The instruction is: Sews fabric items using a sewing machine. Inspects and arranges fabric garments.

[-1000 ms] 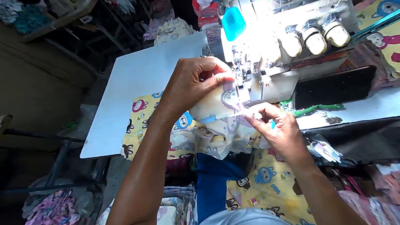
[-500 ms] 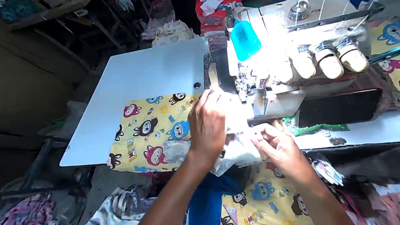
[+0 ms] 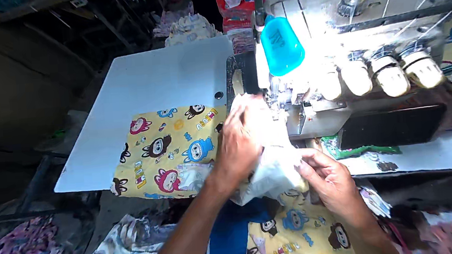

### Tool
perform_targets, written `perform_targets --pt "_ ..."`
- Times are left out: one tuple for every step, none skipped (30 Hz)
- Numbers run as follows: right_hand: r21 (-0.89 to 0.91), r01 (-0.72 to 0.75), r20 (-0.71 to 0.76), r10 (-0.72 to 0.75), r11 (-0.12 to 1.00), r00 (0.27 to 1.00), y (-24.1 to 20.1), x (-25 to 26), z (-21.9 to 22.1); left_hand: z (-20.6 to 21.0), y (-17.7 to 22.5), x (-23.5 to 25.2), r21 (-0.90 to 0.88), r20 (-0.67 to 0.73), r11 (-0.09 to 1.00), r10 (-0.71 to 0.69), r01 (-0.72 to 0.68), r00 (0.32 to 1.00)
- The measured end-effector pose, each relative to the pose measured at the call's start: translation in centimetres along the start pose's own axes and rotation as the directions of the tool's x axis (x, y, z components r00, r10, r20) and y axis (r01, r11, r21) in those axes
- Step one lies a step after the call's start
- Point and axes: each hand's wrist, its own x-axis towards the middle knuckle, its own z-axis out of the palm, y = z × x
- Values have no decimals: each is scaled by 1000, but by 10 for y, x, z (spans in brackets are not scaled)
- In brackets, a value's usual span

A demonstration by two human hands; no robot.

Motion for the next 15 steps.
perform_targets --pt "-27 8 -4 -8 1000 1000 -1 4 2 -5 -8 12 -53 42 998 -13 16 999" --pt "-53 9 -11 -9 999 1000 -2 8 3 -7 -16 25 -86 56 996 -27 32 998" --pt "-63 5 -21 -6 998 1000 -3 11 5 -9 -22 35 -117 56 991 -53 59 997" --pt "-67 -5 -30 3 998 1000 -4 13 6 -11 -25 37 -148 52 983 -105 112 993" --pt "-66 -14 -42 11 998 999 -4 14 7 -14 -24 33 -194 49 966 -167 173 985" --pt "-61 -22 -55 19 998 998 -4 13 7 -17 -20 19 -255 70 938 -224 234 972" --pt "-54 -32 -64 29 998 998 -4 12 6 -21 -14 -4 -288 126 910 -274 299 954" --pt "-47 -44 -66 41 998 997 -3 9 5 -22 -11 -29 -275 185 891 -319 361 929" --pt "-41 -55 -62 52 998 997 -3 7 4 -25 -12 -56 -235 233 886 -346 398 909" --pt "-36 -63 -58 61 997 996 -2 5 4 -32 -20 -79 -204 267 892 -347 404 899" --pt "-36 -74 -55 72 997 996 -2 4 4 -46 -34 -95 -171 301 904 -329 391 895" --pt "-45 -87 -58 84 995 995 -3 3 6 -69 -54 -104 -106 297 931 -306 350 905" --pt "-53 -97 -67 93 994 993 -3 2 9 -97 -75 -108 12 252 955 -291 297 923" --pt "-58 -94 -74 90 994 993 -3 2 12 -126 -92 -106 155 169 957 -271 246 948" --pt "-63 -86 -75 81 994 994 -4 1 17 -153 -98 -100 275 76 935 -253 224 964"
